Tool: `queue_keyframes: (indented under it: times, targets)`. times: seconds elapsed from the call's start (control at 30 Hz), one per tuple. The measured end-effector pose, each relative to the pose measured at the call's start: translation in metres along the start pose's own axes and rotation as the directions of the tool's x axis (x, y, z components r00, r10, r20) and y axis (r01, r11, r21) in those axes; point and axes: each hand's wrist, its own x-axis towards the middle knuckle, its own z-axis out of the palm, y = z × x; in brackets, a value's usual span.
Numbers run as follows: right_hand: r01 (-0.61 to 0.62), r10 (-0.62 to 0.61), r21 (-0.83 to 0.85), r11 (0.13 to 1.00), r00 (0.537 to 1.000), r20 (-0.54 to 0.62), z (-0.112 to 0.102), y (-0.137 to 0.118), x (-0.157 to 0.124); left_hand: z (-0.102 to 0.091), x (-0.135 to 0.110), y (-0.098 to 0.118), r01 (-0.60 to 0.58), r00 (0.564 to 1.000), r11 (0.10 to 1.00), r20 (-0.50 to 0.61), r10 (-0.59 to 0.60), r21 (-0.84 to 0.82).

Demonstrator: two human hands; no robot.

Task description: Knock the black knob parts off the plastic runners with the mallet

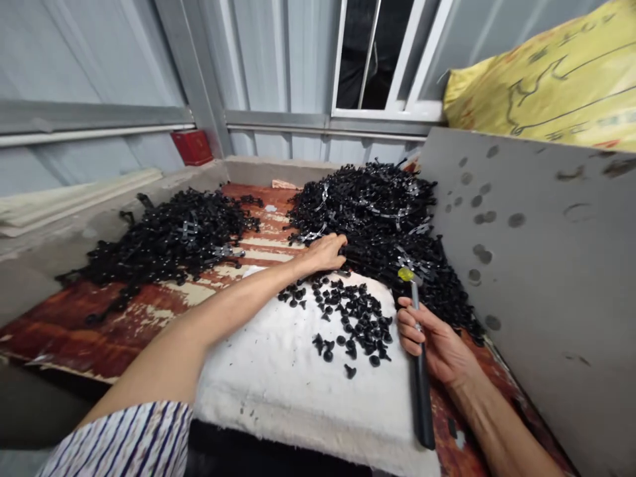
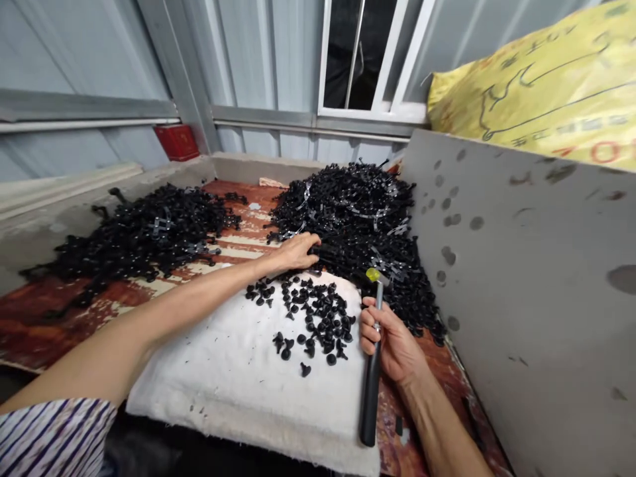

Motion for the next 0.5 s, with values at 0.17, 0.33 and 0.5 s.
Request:
queue_keyframes:
  times: [0.17,0.33,0.5]
  targets:
    - [-0.011,0.011,0.001,1.0,1.0,-0.023,0.002,-0.003,0.0,-0.016,0.017,-0.008,0.217,0.965,0.976,-0.158,-0.211,0.022]
    - [0.008,-0.007,0.034,0.999,0.999,-0.039,0.005,-0.003,0.002,-0.024,-0.012,-0.01,0.167,0.982,0.983,-0.107,-0.158,0.082]
    - [0.004,-0.001,0.039,0.999,0.998,-0.056,0.005,-0.003,0.003,-0.013,-0.03,-0.009,0.034,0.981,0.992,0.186,-0.056,0.122]
